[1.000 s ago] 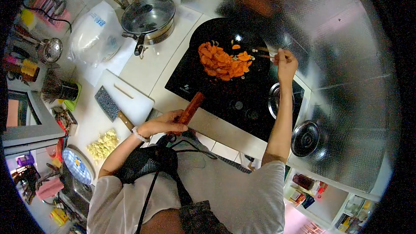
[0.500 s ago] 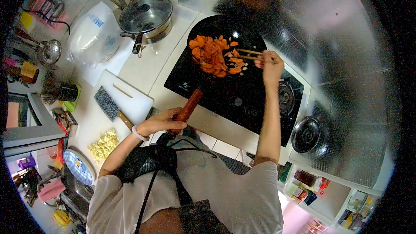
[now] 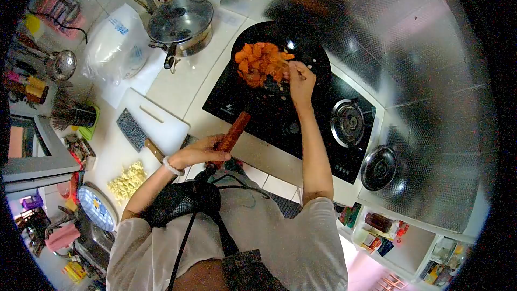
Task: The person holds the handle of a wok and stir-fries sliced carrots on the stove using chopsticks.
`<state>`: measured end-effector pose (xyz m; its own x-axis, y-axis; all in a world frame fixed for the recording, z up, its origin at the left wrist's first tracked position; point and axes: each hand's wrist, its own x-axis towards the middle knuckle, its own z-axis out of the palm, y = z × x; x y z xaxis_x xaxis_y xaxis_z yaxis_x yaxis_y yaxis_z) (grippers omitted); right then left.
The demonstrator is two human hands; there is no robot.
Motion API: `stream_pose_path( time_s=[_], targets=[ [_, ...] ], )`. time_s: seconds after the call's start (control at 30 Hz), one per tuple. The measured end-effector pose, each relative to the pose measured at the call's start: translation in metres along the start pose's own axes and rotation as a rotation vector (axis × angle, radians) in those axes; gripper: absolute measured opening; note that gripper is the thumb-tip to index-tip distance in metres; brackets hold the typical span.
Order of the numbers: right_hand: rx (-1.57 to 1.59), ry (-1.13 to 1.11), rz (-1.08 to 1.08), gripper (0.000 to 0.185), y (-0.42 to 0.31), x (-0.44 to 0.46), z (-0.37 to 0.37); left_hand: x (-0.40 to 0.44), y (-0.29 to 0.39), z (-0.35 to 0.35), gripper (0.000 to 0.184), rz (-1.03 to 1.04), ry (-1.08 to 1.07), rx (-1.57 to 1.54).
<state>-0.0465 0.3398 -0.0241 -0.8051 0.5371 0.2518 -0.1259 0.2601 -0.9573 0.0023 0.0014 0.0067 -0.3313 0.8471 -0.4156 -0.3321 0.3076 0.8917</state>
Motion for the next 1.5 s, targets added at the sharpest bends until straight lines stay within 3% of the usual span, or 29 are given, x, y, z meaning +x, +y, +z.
stream_pose_path(
  time_s=[0.03,0.07,0.17,0.23,0.3,0.4,0.43,0.5,0.57,0.63,0.7,0.8,0.9,0.97,1.03,1.1,1.17,1.23,1.3,1.37,1.43,1.5],
  targets=[
    [-0.224,0.004,-0.119,0.018,0.002,0.007,-0.003,0.000,-0.002,-0.001,0.069,-0.010,-0.001,0.016],
    [-0.036,-0.001,-0.051,0.019,0.002,0.012,-0.009,-0.001,-0.002,-0.001,0.070,-0.020,0.001,0.028],
    [-0.415,-0.050,-0.068,0.021,-0.014,0.018,-0.032,-0.008,0.013,-0.001,0.070,-0.149,-0.018,0.048],
    [-0.514,-0.131,-0.071,0.020,-0.049,0.000,-0.029,-0.002,-0.004,-0.001,0.070,-0.079,-0.004,0.041],
    [-0.542,-0.358,-0.138,0.020,-0.070,-0.018,-0.018,-0.001,-0.005,0.001,0.071,-0.012,0.008,0.035],
    [-0.352,-0.383,-0.166,0.020,-0.076,-0.032,0.014,-0.004,0.006,0.003,0.068,-0.035,0.031,0.090],
    [-0.521,-0.377,-0.202,0.020,-0.092,-0.030,0.022,-0.001,0.001,0.001,0.066,-0.033,0.009,0.095],
    [-0.566,-0.368,-0.143,0.022,-0.071,-0.014,0.021,0.001,-0.006,-0.001,0.063,-0.038,-0.009,0.102],
    [-0.528,-0.262,-0.282,0.021,-0.029,0.011,0.002,0.000,-0.010,0.001,0.059,0.057,0.017,0.068],
    [-0.593,-0.206,-0.297,0.021,-0.032,0.020,-0.016,-0.005,-0.002,0.003,0.059,0.028,0.030,0.058],
    [-0.677,-0.258,-0.117,0.022,-0.048,0.015,-0.032,-0.011,0.004,0.004,0.059,0.001,0.043,0.048],
    [-0.696,-0.383,-0.101,0.022,-0.084,-0.015,-0.022,-0.013,0.005,0.005,0.060,-0.086,0.028,0.012],
    [-0.478,-0.467,-0.186,0.022,-0.089,-0.034,0.006,-0.006,-0.002,0.007,0.062,-0.098,0.018,0.004],
    [-0.497,-0.415,-0.209,0.022,-0.072,-0.025,0.010,0.003,-0.020,0.009,0.048,0.129,0.100,-0.003],
    [-0.517,-0.310,-0.387,0.023,-0.046,-0.008,0.011,0.001,-0.016,0.009,0.045,0.143,0.104,0.003],
    [-0.633,-0.250,-0.249,0.022,-0.037,0.005,-0.009,-0.006,-0.009,0.009,0.043,0.160,0.115,0.001],
    [-0.737,-0.294,-0.173,0.022,-0.057,0.004,-0.021,-0.012,0.002,0.007,0.058,-0.046,0.023,-0.002],
    [-0.787,-0.333,-0.141,0.024,-0.071,-0.006,-0.026,-0.017,0.006,0.008,0.056,-0.056,0.041,-0.013],
    [-0.459,-0.358,0.012,0.025,-0.091,-0.018,-0.025,-0.019,0.005,0.008,0.055,-0.071,0.054,-0.021],
    [-0.498,-0.363,-0.081,0.024,-0.110,-0.031,-0.014,-0.018,0.002,0.007,0.051,-0.060,0.040,-0.045],
    [-0.218,-0.410,-0.048,0.023,-0.106,-0.040,-0.002,-0.017,0.006,0.006,0.050,-0.050,0.018,-0.016],
    [-0.349,-0.475,-0.078,0.022,-0.110,-0.041,0.010,-0.014,0.005,0.004,0.049,-0.037,0.001,0.011]
  ],
)
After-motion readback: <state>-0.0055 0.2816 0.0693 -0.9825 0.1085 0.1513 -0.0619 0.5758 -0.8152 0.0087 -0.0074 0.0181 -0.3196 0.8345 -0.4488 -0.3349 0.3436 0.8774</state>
